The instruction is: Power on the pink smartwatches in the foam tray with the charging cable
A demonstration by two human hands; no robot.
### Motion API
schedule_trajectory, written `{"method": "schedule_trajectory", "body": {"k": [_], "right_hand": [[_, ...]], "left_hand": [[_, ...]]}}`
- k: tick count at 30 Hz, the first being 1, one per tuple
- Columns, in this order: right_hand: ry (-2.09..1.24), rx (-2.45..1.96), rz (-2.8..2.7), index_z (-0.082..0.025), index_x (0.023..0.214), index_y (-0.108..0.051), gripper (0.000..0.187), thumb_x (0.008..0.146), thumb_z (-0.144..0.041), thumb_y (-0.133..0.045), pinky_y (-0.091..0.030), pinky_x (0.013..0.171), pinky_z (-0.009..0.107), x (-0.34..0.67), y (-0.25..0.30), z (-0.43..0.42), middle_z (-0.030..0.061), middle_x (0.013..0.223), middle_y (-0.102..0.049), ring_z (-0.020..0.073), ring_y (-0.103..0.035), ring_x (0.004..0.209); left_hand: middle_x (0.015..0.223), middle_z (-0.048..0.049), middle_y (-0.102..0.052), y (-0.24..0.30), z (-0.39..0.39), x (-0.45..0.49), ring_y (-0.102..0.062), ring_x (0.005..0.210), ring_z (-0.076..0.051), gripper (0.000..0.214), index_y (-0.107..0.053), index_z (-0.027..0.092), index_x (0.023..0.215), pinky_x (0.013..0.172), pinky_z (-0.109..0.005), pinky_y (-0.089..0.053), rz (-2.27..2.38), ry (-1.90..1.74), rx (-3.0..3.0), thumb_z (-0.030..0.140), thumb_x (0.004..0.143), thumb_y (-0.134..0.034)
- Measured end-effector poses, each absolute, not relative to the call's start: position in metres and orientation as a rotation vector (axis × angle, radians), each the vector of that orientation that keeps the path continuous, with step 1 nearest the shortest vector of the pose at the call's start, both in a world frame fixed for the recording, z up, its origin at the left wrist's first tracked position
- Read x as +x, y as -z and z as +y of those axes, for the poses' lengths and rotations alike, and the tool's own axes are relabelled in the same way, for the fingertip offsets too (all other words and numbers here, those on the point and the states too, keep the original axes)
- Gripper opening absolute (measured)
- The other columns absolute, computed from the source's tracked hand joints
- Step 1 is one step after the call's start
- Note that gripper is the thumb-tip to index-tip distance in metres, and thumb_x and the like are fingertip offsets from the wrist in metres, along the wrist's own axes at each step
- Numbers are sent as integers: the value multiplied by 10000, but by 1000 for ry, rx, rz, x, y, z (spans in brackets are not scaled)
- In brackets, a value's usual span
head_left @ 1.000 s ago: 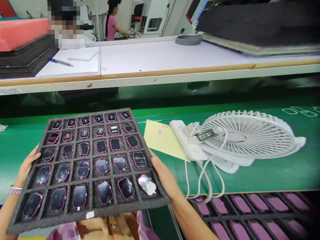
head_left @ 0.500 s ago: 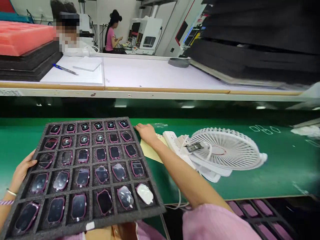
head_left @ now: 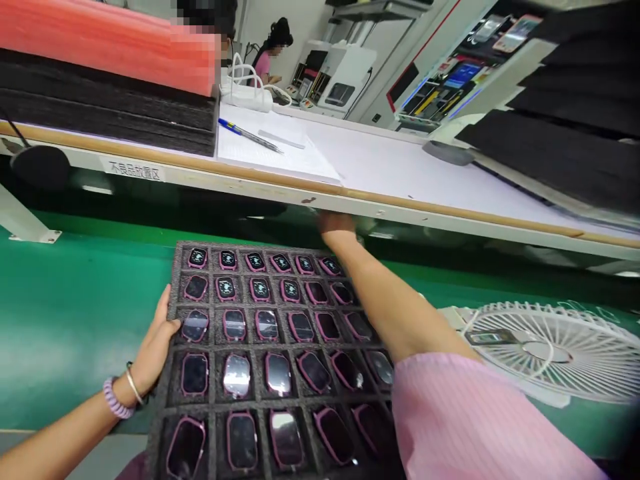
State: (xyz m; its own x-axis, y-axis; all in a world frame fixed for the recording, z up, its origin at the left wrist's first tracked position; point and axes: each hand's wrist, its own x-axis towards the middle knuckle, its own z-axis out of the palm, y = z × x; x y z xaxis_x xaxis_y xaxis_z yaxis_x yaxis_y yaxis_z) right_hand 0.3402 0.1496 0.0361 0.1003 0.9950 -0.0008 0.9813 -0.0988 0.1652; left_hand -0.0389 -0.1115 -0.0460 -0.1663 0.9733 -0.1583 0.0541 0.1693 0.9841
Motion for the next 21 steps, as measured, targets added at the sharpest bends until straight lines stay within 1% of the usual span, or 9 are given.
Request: {"method": "schedule_trajectory", "body": {"k": [2, 3, 5, 7, 9, 12, 16, 19, 21], "right_hand": [[-74, 2108, 2209, -88, 1568, -513, 504, 1072, -169, -485, -458, 1128, 465, 311, -30, 161, 229, 1532, -550, 373, -539, 1411], [-20, 2047, 2282, -127, 1600, -482, 540, 1064, -185, -518, -437, 1169, 438, 302, -28, 163, 177, 1574, -523, 344, -508, 1448], [84, 1964, 2361, -167, 1592, -507, 522, 1070, -191, -511, -419, 1204, 399, 297, -29, 162, 111, 1576, -535, 300, -505, 1460], [164, 1940, 2376, -171, 1537, -579, 465, 1089, -182, -454, -416, 1210, 379, 305, -33, 153, 88, 1533, -583, 276, -534, 1439], [220, 1958, 2348, -145, 1484, -629, 434, 1103, -188, -427, -424, 1201, 369, 321, -36, 138, 98, 1497, -615, 275, -556, 1420], [281, 2019, 2243, -86, 1345, -727, 412, 1136, -274, -424, -483, 1129, 363, 341, -33, 114, 159, 1381, -689, 315, -627, 1339], [273, 2082, 2161, -113, 1259, -778, 539, 1172, -397, -328, -525, 1035, 342, 349, -15, 95, 168, 1312, -726, 323, -666, 1282], [222, 2127, 2123, -104, 1225, -789, 640, 1167, -452, -254, -534, 999, 395, 347, -4, 90, 205, 1280, -731, 365, -665, 1266], [207, 2145, 2114, -117, 1257, -778, 638, 1159, -461, -250, -532, 1004, 444, 349, -2, 87, 209, 1287, -726, 389, -654, 1275]], "left_hand": [[1708, 3, -378, 53, -110, -42, -308, 1606, -283, 797, -351, 268, 1656, 1334, -449, -294, 1406, -1136, 1054, 412, 894, -533], [1725, -3, -343, 55, -109, -43, -274, 1619, -277, 804, -323, 257, 1666, 1347, -448, -254, 1390, -1128, 1055, 413, 903, -521], [1749, -29, -282, 59, -109, -45, -213, 1638, -264, 817, -288, 209, 1676, 1366, -443, -165, 1375, -1133, 1078, 415, 914, -496], [1761, -53, -241, 60, -109, -45, -165, 1650, -253, 832, -272, 152, 1675, 1371, -433, -100, 1377, -1139, 1098, 417, 914, -478], [1763, -62, -226, 59, -109, -44, -152, 1652, -252, 848, -257, 123, 1676, 1371, -428, -83, 1382, -1140, 1101, 419, 911, -474], [1762, -32, -222, 54, -109, -43, -157, 1650, -250, 857, -244, 154, 1685, 1368, -414, -125, 1395, -1141, 1072, 412, 906, -491], [1750, -7, -252, 48, -107, -41, -203, 1639, -244, 870, -256, 180, 1685, 1360, -395, -168, 1400, -1152, 998, 385, 877, -506], [1729, -3, -311, 43, -106, -38, -270, 1620, -258, 901, -279, 187, 1679, 1347, -400, -231, 1394, -1191, 927, 357, 828, -519], [1713, -4, -346, 38, -106, -33, -296, 1610, -269, 922, -302, 176, 1672, 1329, -384, -286, 1423, -1209, 901, 354, 796, -526]]}}
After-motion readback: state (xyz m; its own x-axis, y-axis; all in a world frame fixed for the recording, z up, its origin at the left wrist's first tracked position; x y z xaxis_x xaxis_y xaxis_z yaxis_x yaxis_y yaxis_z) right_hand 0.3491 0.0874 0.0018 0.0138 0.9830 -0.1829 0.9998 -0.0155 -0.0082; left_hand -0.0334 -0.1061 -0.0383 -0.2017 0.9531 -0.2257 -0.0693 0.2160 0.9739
